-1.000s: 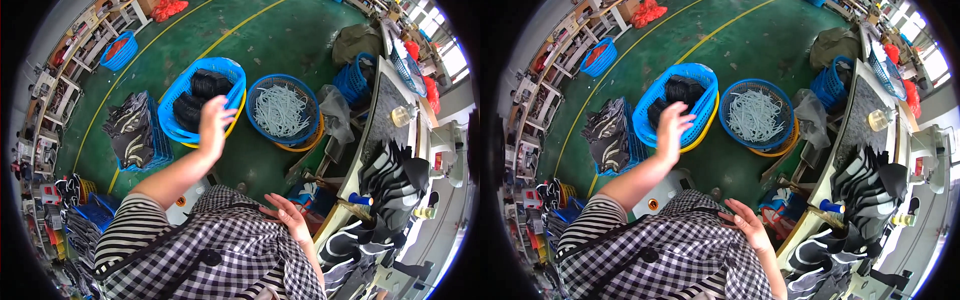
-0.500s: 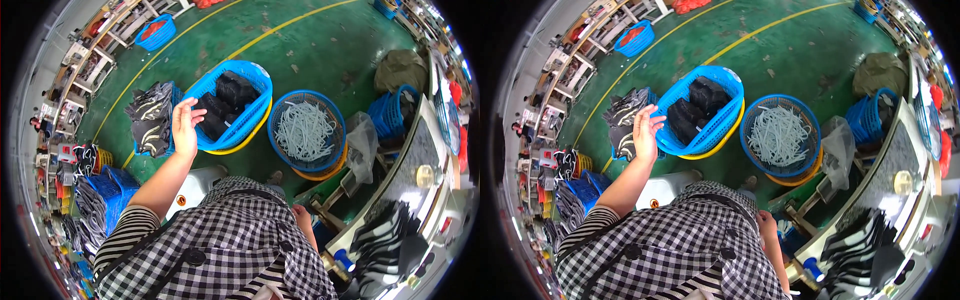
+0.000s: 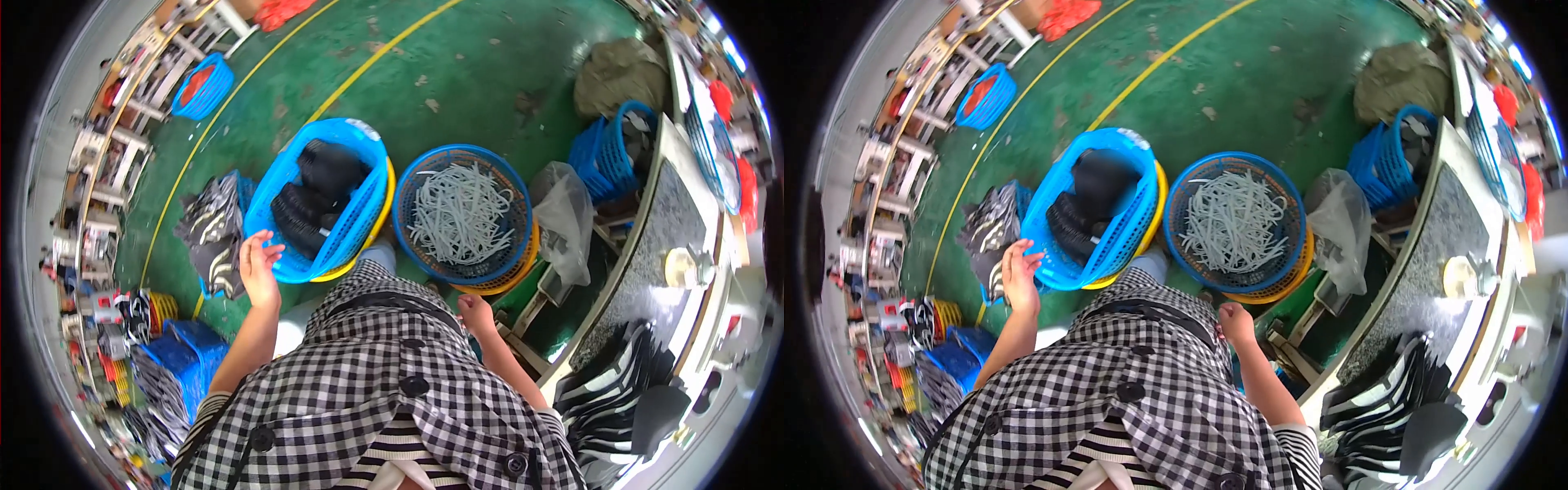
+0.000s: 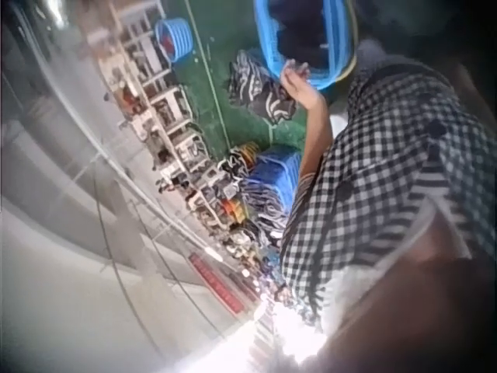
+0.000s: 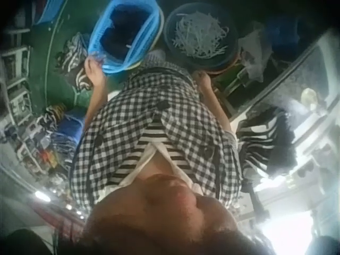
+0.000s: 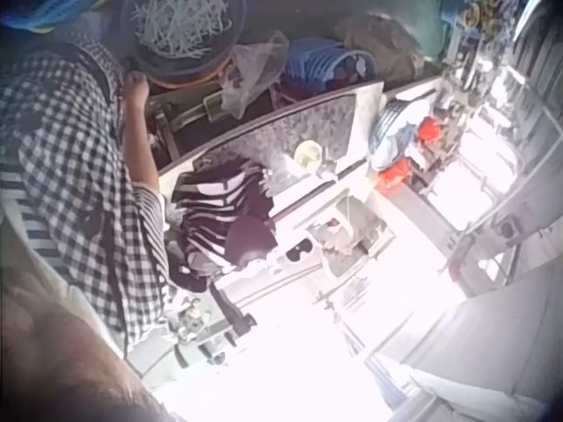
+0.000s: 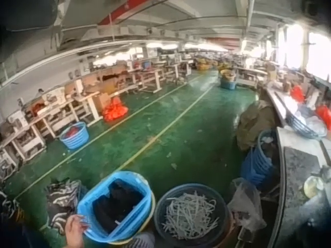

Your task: Manufacturing shoe components by applying adhesive and joining parts.

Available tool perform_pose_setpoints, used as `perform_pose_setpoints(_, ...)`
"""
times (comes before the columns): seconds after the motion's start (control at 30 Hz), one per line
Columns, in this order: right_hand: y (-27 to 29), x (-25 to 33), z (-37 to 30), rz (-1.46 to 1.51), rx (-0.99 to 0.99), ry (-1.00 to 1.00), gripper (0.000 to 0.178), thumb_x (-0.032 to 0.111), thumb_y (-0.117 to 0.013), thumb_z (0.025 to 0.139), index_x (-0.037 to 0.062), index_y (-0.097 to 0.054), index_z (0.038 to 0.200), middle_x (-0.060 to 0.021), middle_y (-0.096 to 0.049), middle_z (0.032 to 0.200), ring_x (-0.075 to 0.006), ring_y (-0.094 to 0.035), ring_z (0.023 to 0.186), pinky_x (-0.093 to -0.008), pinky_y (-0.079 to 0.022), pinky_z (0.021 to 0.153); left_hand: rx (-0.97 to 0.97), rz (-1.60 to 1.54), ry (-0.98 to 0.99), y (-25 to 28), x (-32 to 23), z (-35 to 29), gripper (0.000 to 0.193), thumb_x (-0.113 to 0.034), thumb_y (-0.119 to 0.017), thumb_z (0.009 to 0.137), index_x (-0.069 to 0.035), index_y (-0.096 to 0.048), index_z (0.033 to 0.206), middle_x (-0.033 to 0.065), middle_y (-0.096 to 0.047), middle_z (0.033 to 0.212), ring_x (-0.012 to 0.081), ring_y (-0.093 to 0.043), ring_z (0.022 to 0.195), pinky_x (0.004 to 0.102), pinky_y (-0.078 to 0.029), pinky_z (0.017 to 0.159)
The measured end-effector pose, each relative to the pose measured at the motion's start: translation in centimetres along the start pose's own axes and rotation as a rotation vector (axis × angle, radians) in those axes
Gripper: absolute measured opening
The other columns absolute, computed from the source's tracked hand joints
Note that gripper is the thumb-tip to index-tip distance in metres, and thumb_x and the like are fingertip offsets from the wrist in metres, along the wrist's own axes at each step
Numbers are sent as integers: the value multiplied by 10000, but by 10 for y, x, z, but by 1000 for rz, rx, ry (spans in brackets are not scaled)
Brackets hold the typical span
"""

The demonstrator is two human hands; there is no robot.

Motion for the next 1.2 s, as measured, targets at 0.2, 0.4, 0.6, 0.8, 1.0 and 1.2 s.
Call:
perform_pose_setpoints(0.2,17,-23,26,173,-196,-40,282,171,-571,881,-27,-575,1081,-126,-648,920,-171,-650,656,-287,-509,497,256,34,87,-108,12,71,287,-269,-440,977,-39,-553,1107,85,-613,1081,157,-627,799,271,-471,690)
perform_pose_setpoints(0.4,-19,-55,25,381,-331,-316,266,190,-580,867,1,-594,1054,-120,-658,843,-175,-663,665,-302,-552,530,682,52,37,-250,6,151,300,-294,-431,981,-43,-547,1097,72,-602,1066,158,-613,787,266,-455,697)
perform_pose_setpoints(0.6,-111,5,47,14,-524,-501,293,248,-485,841,92,-656,1020,-216,-653,942,-370,-625,916,-435,-482,860,1022,229,177,-340,18,218,293,-298,-422,988,-51,-551,1078,88,-608,1008,148,-603,753,267,-462,676)
perform_pose_setpoints(0.8,-149,40,24,308,-689,-455,284,194,-485,833,53,-650,1016,-205,-652,984,-340,-623,956,-433,-484,853,1248,308,86,-408,5,219,361,-377,-469,965,-59,-583,837,55,-625,792,134,-599,722,255,-464,675)
perform_pose_setpoints(1.0,-188,44,11,571,-781,-360,314,212,-552,787,74,-648,1053,-190,-652,998,-331,-618,959,-415,-478,852,1593,434,97,-404,12,138,413,-396,-455,970,-74,-491,714,67,-613,778,151,-590,695,257,-460,658)
perform_pose_setpoints(1.2,-221,28,-25,710,-1004,-358,298,217,-556,811,90,-639,1068,-143,-670,975,-299,-629,938,-395,-486,840,1983,654,12,-381,14,66,441,-376,-418,986,-45,-488,703,88,-616,750,141,-579,641,253,-465,605)
Point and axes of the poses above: each hand's wrist, its own z-axis towards the middle knuckle, its own y-axis out of the back of the hand, x = y × z, the point moved 4 cm from there along z, towards the middle knuckle
